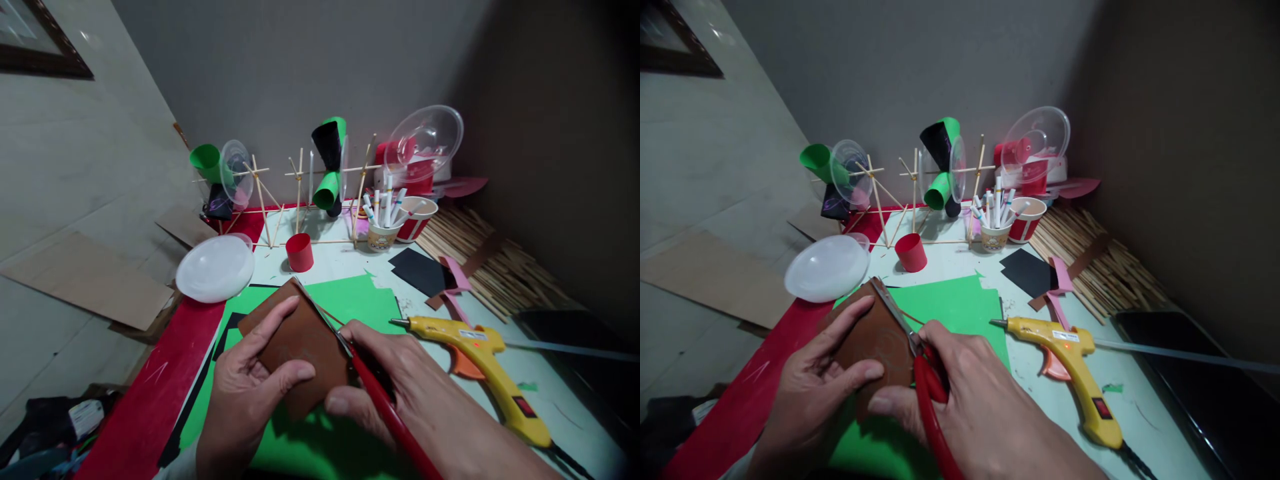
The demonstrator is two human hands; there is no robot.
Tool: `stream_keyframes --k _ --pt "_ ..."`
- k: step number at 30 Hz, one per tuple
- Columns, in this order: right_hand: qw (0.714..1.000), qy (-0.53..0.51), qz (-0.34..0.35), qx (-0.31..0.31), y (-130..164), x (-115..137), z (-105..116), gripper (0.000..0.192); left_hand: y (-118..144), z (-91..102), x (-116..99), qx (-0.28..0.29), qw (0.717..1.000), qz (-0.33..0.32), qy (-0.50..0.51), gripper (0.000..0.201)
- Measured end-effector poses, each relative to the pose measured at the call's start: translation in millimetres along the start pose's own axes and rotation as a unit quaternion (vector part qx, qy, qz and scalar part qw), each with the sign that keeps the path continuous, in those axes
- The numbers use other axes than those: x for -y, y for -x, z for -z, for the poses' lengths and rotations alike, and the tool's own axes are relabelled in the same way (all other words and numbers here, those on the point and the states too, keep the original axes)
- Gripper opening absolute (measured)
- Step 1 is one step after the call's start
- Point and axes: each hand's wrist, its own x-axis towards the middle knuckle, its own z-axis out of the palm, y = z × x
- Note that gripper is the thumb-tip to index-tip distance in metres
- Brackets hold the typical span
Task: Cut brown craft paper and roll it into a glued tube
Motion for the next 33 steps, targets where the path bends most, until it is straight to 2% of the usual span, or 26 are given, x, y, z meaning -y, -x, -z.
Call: stream_keyframes --k 4,11,16,21,26,33 --pt "1.000 -0.021 -0.017 0.007 2.1 2.5 4.2 0.032 2.0 -2.6 -2.7 -0.033 0.999 0.014 0.028 0.055" --pt "0.999 -0.030 -0.001 0.027 5.3 4.7 5.3 0.030 8.8 -8.3 -11.2 -0.068 0.995 -0.002 0.073 0.054" --pt "0.999 -0.008 0.033 0.009 3.3 1.7 -0.2 0.028 11.3 -8.4 -8.5 -0.080 0.995 0.008 0.050 0.052" --pt "0.997 -0.034 0.068 0.004 0.2 -3.5 -1.5 0.029 12.0 -10.0 -6.3 -0.088 0.995 0.009 0.039 0.049" --pt "0.995 -0.068 0.069 0.006 -6.2 -5.0 -5.4 0.020 11.3 -13.4 -8.6 -0.101 0.994 0.020 0.035 0.051" --pt "0.994 -0.098 0.044 0.032 -12.7 -9.3 -14.0 0.038 9.0 -7.2 -2.5 -0.071 0.997 0.031 0.017 0.057"
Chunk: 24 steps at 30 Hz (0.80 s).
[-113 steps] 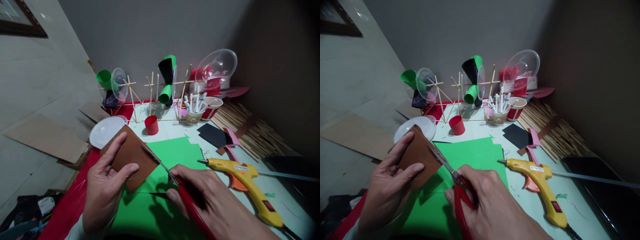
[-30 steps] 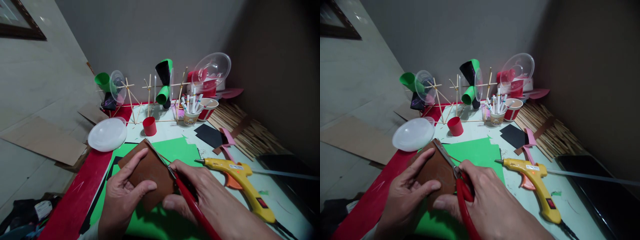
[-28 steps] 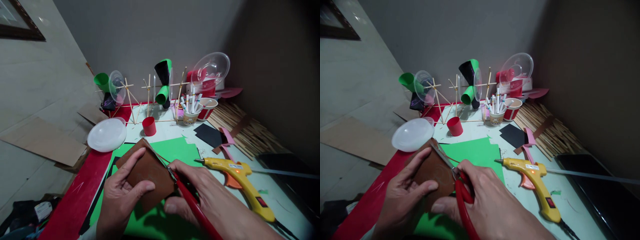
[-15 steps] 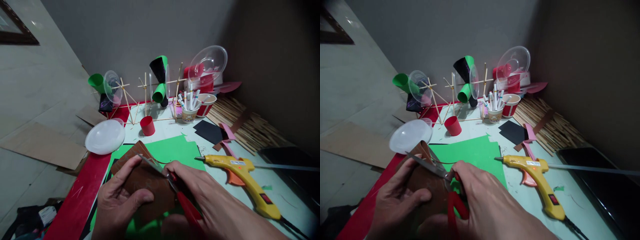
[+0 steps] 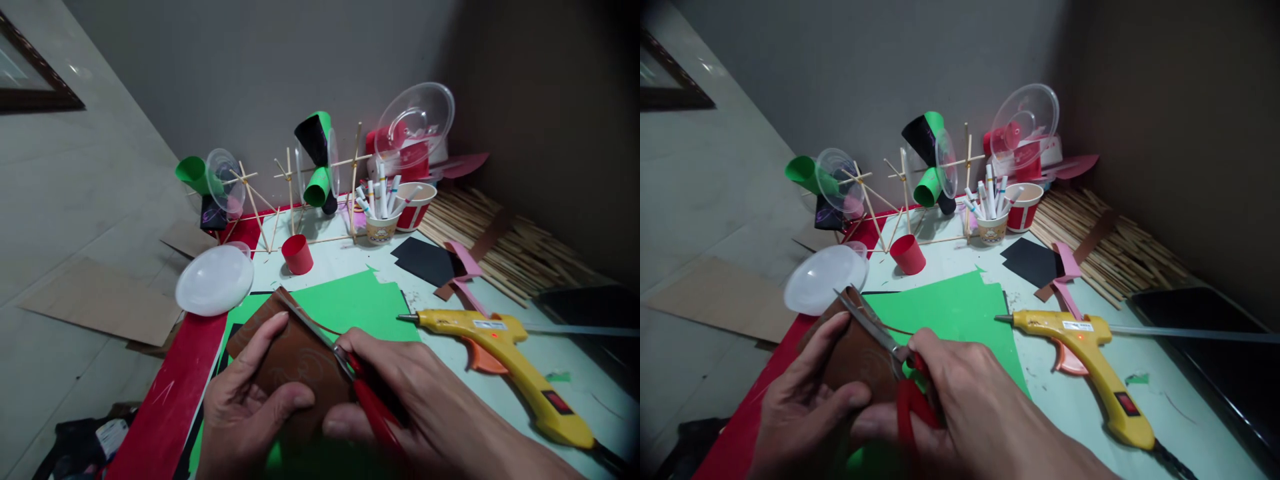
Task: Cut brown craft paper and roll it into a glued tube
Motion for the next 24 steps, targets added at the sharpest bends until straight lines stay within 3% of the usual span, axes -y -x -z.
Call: stream_keyframes --k 8,16,24 --pt "0.999 0.027 0.028 -0.025 3.8 -3.6 -0.9 0.037 0.9 -3.6 -2.1 0.002 0.999 0.028 0.024 0.056" --pt "0.995 0.080 0.025 -0.047 8.3 0.8 0.1 0.039 -1.4 -1.3 0.6 0.025 0.999 0.017 -0.015 0.060" --pt "0.995 0.090 -0.047 0.002 4.1 -5.2 0.0 0.044 -8.7 0.0 1.9 0.064 0.997 0.030 0.001 0.060"
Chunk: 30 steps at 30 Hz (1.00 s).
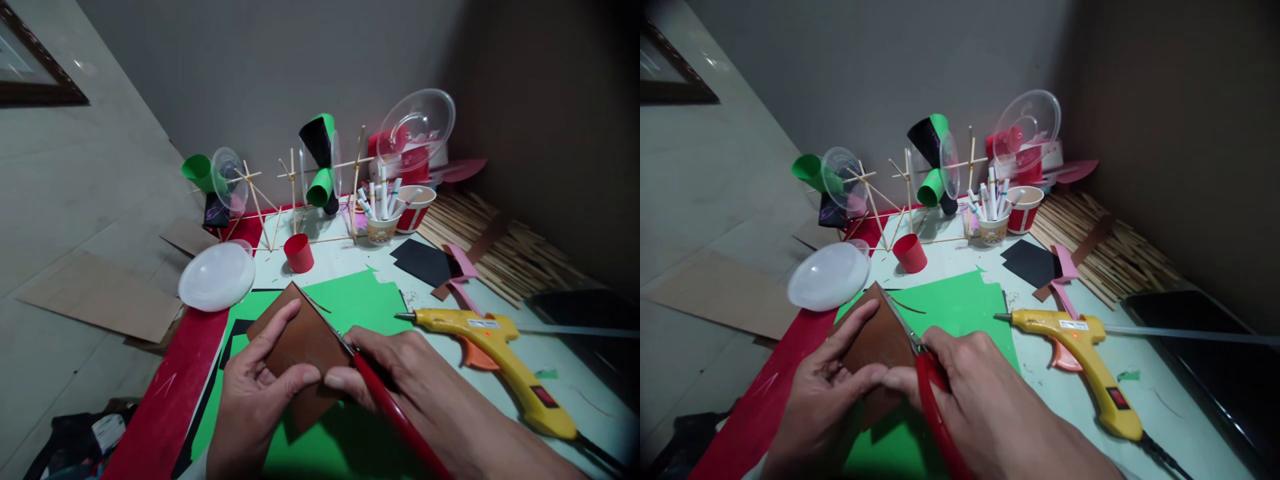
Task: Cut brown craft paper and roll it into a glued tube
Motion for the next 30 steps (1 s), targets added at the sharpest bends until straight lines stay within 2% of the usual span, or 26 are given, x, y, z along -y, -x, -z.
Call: stream_keyframes --k 3,5,8,13,17,20,24,28,30 --pt "1.000 0.004 0.018 -0.010 -2.1 -4.7 -2.6 0.043 -2.8 2.2 -4.8 0.027 0.999 -0.010 -0.022 0.055" --pt "0.999 0.002 0.036 -0.019 -2.2 -4.7 -2.1 0.044 -3.8 1.9 -9.0 0.019 0.999 -0.017 -0.039 0.053" --pt "0.999 -0.013 0.027 -0.029 0.1 -1.8 0.9 0.043 -4.8 0.2 -12.4 0.027 0.998 -0.023 -0.055 0.053" --pt "1.000 -0.017 0.014 -0.015 2.9 0.6 5.9 0.045 -4.6 0.2 -6.3 0.050 0.995 -0.053 -0.071 0.052" --pt "1.000 -0.009 0.007 -0.020 0.3 0.0 7.2 0.046 -2.3 1.5 -2.3 0.075 0.993 -0.039 -0.078 0.052" --pt "0.999 0.026 0.038 -0.026 -2.1 -1.5 5.1 0.048 -2.5 0.2 -1.9 0.080 0.995 -0.024 -0.047 0.050" --pt "0.995 0.054 0.083 -0.028 -4.7 -4.1 1.2 0.042 -5.1 -2.6 -2.0 0.077 0.996 -0.028 -0.023 0.052" --pt "0.998 0.009 0.055 -0.018 -7.2 -3.8 2.4 0.041 -7.0 -2.7 -3.8 0.076 0.996 -0.024 -0.024 0.053" --pt "0.998 -0.020 0.037 -0.038 -8.6 -4.3 5.8 0.043 -8.6 0.1 -4.7 0.076 0.997 -0.019 -0.021 0.054"
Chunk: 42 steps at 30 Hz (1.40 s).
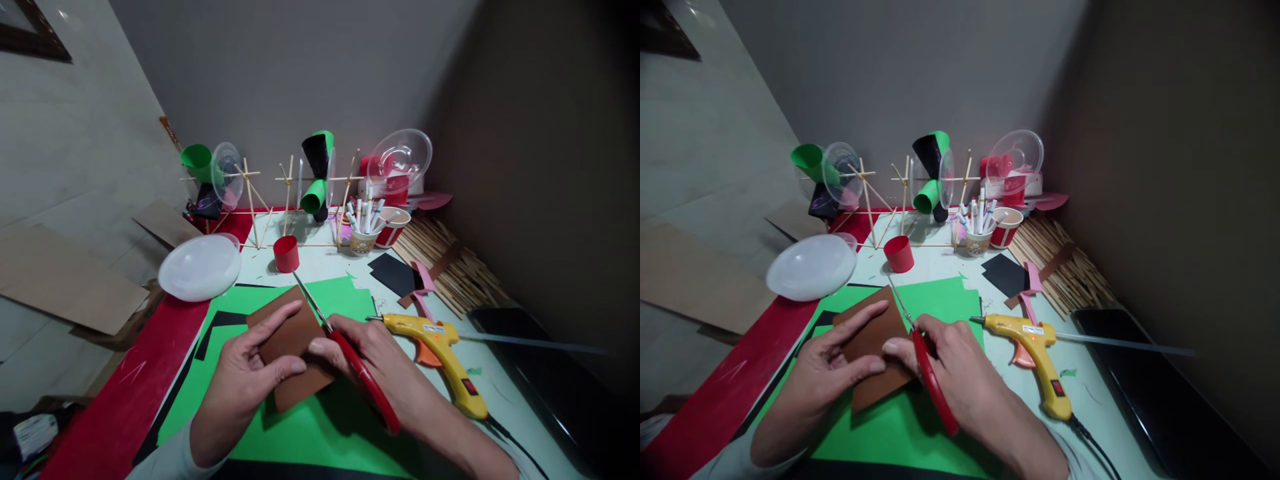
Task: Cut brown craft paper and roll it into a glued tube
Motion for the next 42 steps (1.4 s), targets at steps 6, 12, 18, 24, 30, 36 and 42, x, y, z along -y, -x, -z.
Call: stream_keyframes --k 6,12,18,24,30,36,42 --pt "0.975 -0.200 -0.069 -0.071 -4.8 -9.3 15.5 0.040 -0.5 15.2 -2.1 0.052 0.999 -0.001 0.015 0.055" --pt "0.935 -0.348 -0.027 -0.065 -2.7 -4.1 21.2 0.035 6.3 14.6 -7.4 0.123 0.991 0.036 0.043 0.060" --pt "0.945 -0.325 -0.032 -0.007 1.5 0.3 19.2 0.043 3.5 19.2 -1.9 0.227 0.971 -0.005 -0.078 0.072" --pt "0.947 -0.318 -0.009 -0.043 1.5 -1.1 15.2 0.047 -1.6 26.4 -5.2 0.086 0.995 0.011 -0.052 0.080" --pt "0.938 -0.341 -0.055 0.033 1.0 5.7 11.3 0.051 -2.8 29.5 -11.4 -0.008 0.999 -0.053 -0.009 0.053" --pt "0.945 -0.323 -0.059 -0.001 0.6 4.5 11.7 0.053 2.9 26.6 -9.1 0.041 0.992 -0.073 -0.095 0.051" --pt "0.933 -0.355 -0.051 -0.039 2.5 2.4 -0.1 0.049 3.5 18.3 -7.6 -0.041 0.996 -0.055 -0.055 0.046"
